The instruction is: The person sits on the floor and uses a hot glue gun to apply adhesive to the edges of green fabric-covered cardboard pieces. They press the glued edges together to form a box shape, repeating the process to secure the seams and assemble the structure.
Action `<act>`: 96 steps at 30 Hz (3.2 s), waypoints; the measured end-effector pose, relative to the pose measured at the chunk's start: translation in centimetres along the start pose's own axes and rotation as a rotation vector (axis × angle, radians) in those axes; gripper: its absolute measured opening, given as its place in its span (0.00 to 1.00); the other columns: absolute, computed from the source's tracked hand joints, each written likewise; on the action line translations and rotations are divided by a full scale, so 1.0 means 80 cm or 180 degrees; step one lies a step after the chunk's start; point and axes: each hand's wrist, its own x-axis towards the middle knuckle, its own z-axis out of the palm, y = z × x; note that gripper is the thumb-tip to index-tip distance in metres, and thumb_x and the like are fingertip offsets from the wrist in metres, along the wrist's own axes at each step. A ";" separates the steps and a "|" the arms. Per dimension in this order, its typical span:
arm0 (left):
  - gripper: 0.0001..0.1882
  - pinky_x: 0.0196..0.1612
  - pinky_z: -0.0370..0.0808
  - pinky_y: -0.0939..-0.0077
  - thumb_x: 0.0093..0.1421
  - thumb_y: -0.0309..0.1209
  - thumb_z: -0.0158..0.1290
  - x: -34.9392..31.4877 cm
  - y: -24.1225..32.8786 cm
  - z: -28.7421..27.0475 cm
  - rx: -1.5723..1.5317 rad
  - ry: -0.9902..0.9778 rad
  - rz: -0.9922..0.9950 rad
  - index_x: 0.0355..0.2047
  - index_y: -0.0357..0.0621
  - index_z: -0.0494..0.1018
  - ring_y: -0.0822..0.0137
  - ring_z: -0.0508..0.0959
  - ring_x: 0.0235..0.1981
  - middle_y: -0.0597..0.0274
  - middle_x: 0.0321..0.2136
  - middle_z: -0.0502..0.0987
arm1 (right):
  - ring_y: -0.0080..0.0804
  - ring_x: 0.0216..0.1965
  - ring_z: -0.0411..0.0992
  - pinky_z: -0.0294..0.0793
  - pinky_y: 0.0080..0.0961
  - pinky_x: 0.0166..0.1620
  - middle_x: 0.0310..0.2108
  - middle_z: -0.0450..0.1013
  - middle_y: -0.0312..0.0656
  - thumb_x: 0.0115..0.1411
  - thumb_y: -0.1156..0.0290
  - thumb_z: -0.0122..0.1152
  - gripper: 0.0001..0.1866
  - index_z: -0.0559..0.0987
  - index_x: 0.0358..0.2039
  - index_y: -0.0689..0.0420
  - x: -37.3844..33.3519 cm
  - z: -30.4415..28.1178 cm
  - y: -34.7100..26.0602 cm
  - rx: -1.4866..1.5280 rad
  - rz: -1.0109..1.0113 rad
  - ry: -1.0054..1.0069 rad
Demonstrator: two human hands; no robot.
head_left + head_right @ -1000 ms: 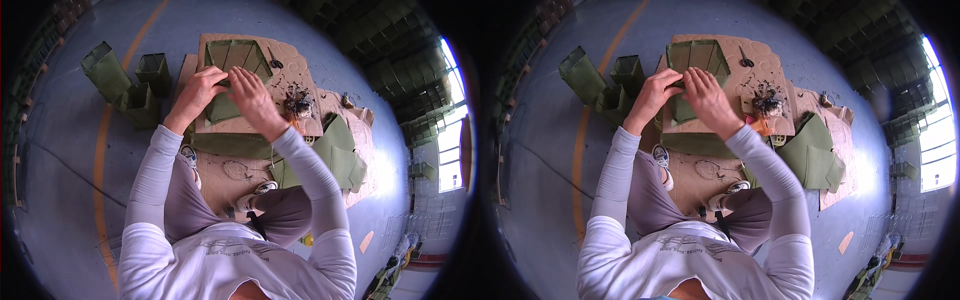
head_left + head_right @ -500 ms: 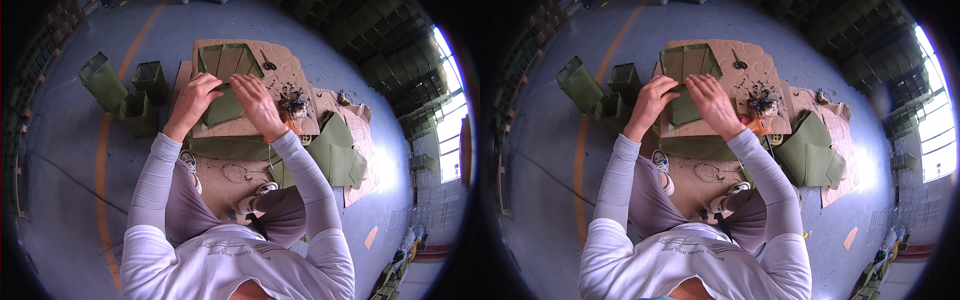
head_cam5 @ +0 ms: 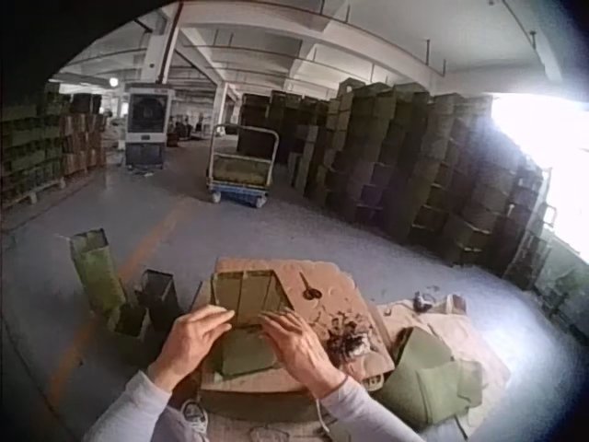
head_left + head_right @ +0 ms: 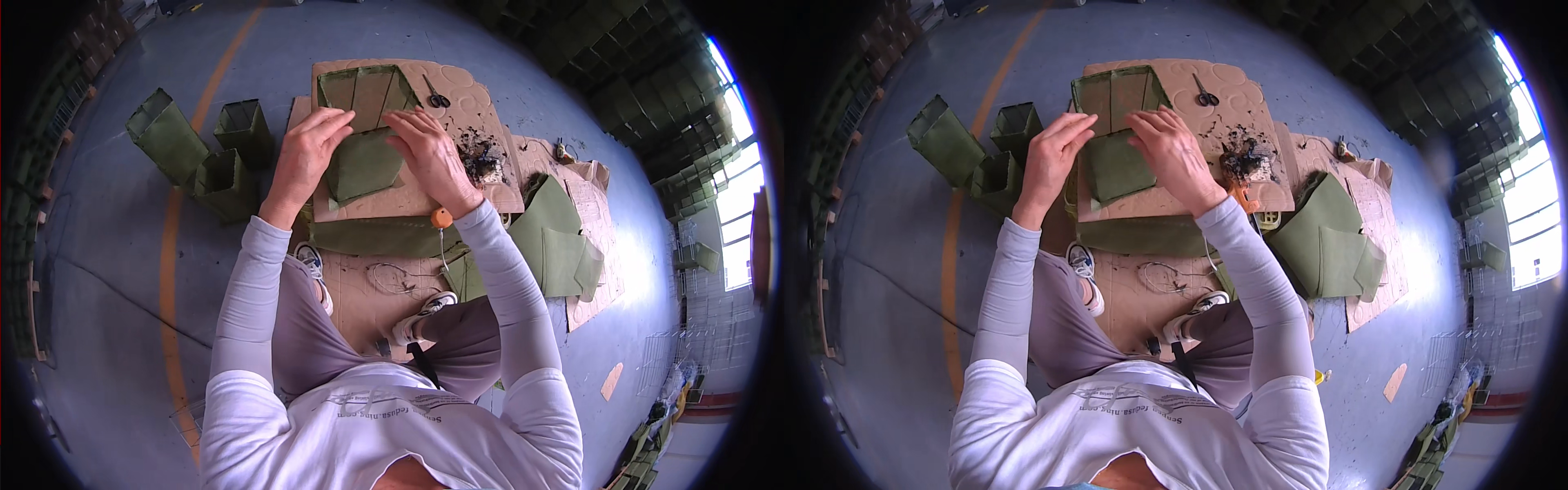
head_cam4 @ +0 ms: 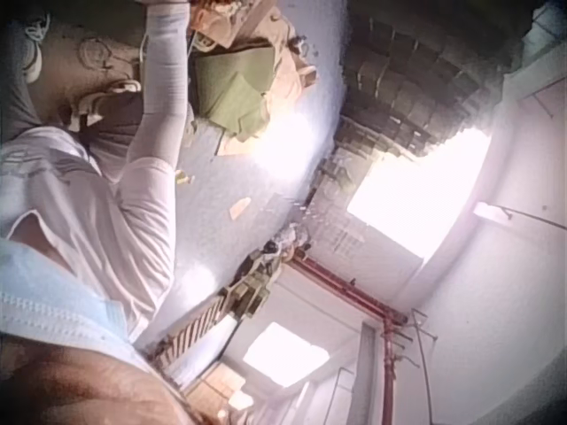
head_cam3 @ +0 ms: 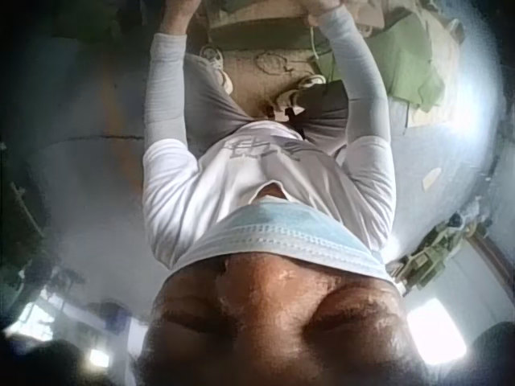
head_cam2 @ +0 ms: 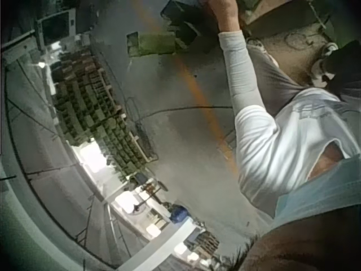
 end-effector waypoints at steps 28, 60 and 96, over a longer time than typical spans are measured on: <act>0.07 0.36 0.74 0.58 0.63 0.30 0.57 0.001 -0.016 0.004 0.0691 -0.0867 -0.0157 0.35 0.38 0.78 0.52 0.79 0.33 0.56 0.31 0.74 | 0.49 0.38 0.78 0.76 0.40 0.42 0.36 0.79 0.50 0.65 0.69 0.59 0.11 0.80 0.44 0.60 0.034 -0.008 0.019 0.0283 0.0365 -0.1145; 0.08 0.34 0.73 0.65 0.53 0.24 0.64 -0.003 -0.014 0.010 0.0822 -0.0731 0.0027 0.33 0.34 0.78 0.57 0.77 0.30 0.57 0.27 0.74 | 0.42 0.36 0.77 0.70 0.36 0.46 0.29 0.78 0.44 0.58 0.75 0.61 0.04 0.80 0.34 0.57 0.007 0.043 0.008 0.0681 0.0238 0.0029; 0.08 0.31 0.76 0.70 0.51 0.25 0.64 -0.047 0.048 0.009 0.1170 -0.0711 0.0496 0.31 0.42 0.76 0.65 0.77 0.31 0.65 0.29 0.72 | 0.38 0.42 0.75 0.72 0.34 0.47 0.39 0.76 0.42 0.51 0.73 0.68 0.18 0.79 0.43 0.60 -0.060 -0.014 -0.028 0.0266 -0.0101 0.0381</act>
